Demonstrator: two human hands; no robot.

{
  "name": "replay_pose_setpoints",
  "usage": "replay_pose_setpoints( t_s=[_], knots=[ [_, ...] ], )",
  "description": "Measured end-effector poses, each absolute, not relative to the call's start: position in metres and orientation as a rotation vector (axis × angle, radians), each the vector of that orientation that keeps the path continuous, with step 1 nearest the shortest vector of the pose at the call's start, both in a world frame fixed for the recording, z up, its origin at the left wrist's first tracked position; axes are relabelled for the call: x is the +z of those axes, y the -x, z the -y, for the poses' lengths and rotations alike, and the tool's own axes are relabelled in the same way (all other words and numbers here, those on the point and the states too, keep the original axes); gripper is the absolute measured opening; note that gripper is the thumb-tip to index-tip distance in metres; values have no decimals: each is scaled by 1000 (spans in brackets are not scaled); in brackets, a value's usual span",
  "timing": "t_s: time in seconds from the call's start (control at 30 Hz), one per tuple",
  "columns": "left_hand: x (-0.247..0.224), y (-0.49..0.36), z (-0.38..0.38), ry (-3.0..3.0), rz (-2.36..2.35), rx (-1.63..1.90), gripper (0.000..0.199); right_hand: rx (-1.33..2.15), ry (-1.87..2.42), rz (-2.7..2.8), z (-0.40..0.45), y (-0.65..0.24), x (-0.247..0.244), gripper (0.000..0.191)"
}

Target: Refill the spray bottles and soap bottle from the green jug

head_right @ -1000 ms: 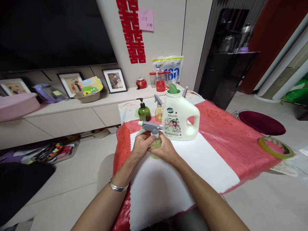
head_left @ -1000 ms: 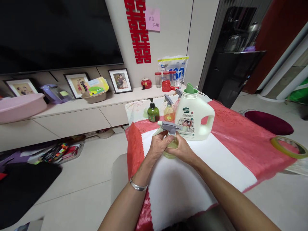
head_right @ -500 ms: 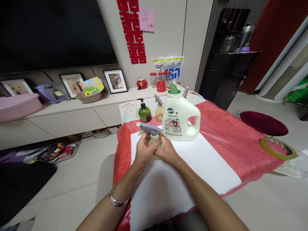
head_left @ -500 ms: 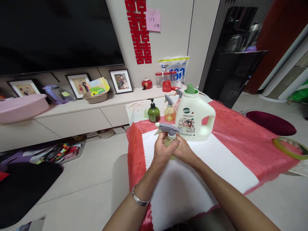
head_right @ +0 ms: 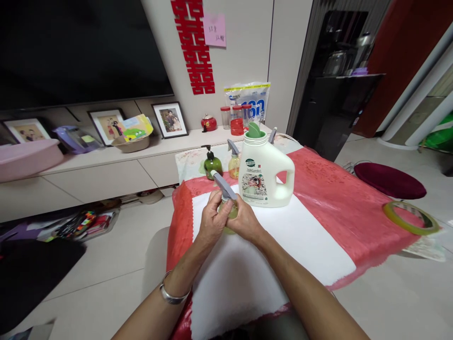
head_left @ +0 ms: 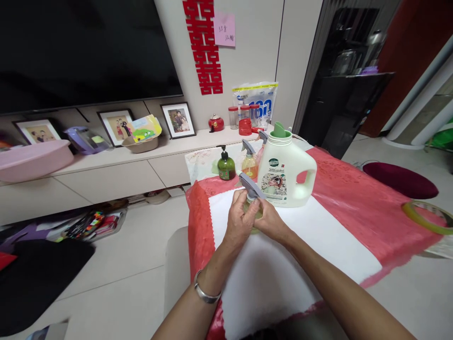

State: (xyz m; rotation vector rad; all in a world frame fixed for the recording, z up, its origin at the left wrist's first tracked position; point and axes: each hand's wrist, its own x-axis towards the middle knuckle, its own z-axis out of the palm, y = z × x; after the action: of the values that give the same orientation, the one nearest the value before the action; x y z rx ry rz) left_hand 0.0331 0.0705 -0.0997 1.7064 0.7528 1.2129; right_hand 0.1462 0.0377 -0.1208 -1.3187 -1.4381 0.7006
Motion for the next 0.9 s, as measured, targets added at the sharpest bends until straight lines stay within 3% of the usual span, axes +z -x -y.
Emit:
replay_pose_setpoints(
  t_s=[0.17,0.4,0.57,0.77,0.9],
  knots=[
    [-107,-37,-71,-1323,-662,1290,36,707,1341,1435,-37,-147,-121,44],
    [-107,-31,-65,-1528,-700,1264,25,739,1330,1444,-35,-146,-119,39],
    [-103,-33,-65,-1672,-847,1298,37,750,1321,1456,-36,-146,-119,35],
    [-91,-32,-71,-1654,-871,1277,15,755,1313,1452,-37,-146,-121,37],
    [-94,-27,-71,-1566,-800,1270,30,761,1337,1437,-35,-145,-118,44]
  ],
)
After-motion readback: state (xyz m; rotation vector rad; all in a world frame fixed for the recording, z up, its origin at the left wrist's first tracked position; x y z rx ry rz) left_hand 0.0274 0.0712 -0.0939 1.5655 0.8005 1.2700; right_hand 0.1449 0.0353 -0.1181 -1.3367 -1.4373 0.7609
